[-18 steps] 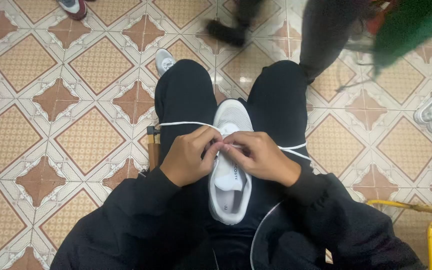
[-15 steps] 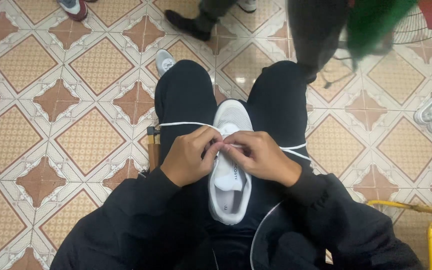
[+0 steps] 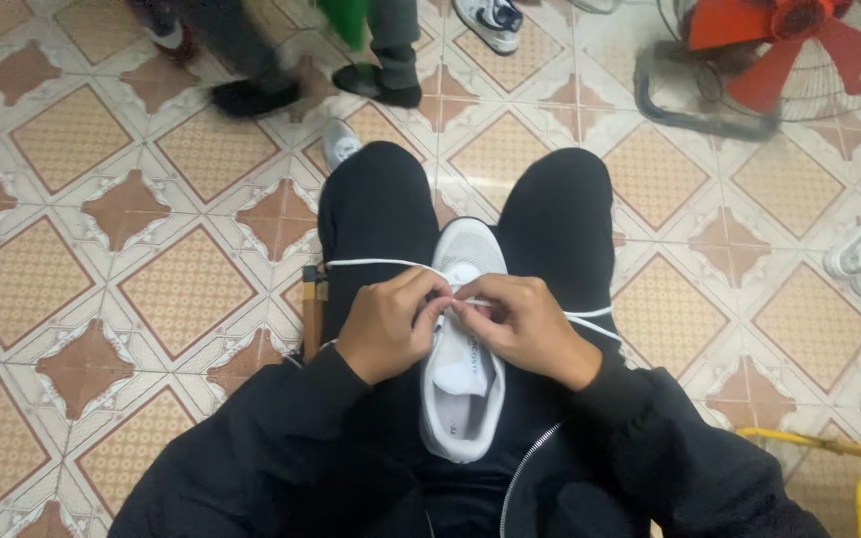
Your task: Threading a white shoelace through the eyelets of a white and black sneaker.
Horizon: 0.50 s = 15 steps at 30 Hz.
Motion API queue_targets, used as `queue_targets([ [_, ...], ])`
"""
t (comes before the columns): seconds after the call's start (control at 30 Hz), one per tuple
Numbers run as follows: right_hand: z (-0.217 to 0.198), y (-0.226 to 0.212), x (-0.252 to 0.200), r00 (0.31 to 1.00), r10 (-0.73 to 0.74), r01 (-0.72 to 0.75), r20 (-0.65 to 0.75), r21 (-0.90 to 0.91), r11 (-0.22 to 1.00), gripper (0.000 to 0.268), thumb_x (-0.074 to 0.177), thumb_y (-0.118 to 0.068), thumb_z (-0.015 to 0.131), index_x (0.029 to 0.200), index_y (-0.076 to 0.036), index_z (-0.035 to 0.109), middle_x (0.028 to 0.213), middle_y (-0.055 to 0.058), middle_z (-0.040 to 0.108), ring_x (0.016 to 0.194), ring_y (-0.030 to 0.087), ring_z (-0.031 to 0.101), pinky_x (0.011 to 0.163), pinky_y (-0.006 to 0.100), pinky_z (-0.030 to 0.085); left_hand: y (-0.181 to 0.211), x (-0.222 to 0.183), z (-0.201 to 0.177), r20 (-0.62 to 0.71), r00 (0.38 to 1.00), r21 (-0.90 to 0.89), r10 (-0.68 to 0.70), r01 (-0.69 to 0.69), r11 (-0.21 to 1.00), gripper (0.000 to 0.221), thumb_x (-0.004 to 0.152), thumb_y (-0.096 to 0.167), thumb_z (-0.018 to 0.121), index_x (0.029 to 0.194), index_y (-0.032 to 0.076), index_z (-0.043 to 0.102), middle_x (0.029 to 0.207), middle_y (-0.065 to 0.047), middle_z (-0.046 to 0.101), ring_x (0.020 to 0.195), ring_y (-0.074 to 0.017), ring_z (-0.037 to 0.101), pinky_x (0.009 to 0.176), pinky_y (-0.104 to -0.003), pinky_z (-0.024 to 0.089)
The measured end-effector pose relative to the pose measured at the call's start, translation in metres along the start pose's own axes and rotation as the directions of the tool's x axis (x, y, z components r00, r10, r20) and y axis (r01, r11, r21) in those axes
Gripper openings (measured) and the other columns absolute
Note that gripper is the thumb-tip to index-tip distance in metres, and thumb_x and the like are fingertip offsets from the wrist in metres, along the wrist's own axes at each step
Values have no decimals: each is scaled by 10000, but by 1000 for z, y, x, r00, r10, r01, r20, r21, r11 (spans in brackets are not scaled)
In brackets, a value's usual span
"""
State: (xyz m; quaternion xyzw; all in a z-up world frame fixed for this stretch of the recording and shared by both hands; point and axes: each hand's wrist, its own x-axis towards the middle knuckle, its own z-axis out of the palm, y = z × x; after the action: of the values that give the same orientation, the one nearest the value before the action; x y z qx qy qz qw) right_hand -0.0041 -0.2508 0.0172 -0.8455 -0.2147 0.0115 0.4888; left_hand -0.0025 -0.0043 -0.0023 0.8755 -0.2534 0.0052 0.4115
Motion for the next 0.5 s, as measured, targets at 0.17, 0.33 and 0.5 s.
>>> queue_targets([
  [0.17, 3, -4, 1, 999, 42, -41, 15, -22, 999, 125, 1064, -176, 888, 1112, -103, 977, 612, 142, 807, 527, 262, 715, 526, 370, 590, 2, -1, -8, -3, 1000, -16, 20, -20, 1000, 95, 1187, 208, 765, 1139, 139, 809, 921, -109, 842, 806, -397, 873, 622, -466, 688],
  [0.33, 7, 0, -2, 998, 70, -70, 3, -29, 997, 122, 1053, -190, 912, 1096, -99, 980, 599, 134, 793, 539, 251, 728, 529, 362, 595, 6, -1, -12, -29, 1000, -62, 1, -3, 998, 63, 1154, 148, 790, 1116, 115, 828, 918, -125, 852, 816, -396, 874, 636, -448, 683],
  [0.5, 6, -8, 3, 996, 89, -88, -24, 34, 996, 136, 1058, -167, 901, 1118, -97, 1000, 588, 123, 761, 544, 215, 659, 543, 376, 557, 7, 0, -18, -46, 999, -127, -16, 10, 992, 84, 1153, 180, 802, 1116, 115, 839, 910, -128, 849, 828, -360, 873, 676, -412, 692],
])
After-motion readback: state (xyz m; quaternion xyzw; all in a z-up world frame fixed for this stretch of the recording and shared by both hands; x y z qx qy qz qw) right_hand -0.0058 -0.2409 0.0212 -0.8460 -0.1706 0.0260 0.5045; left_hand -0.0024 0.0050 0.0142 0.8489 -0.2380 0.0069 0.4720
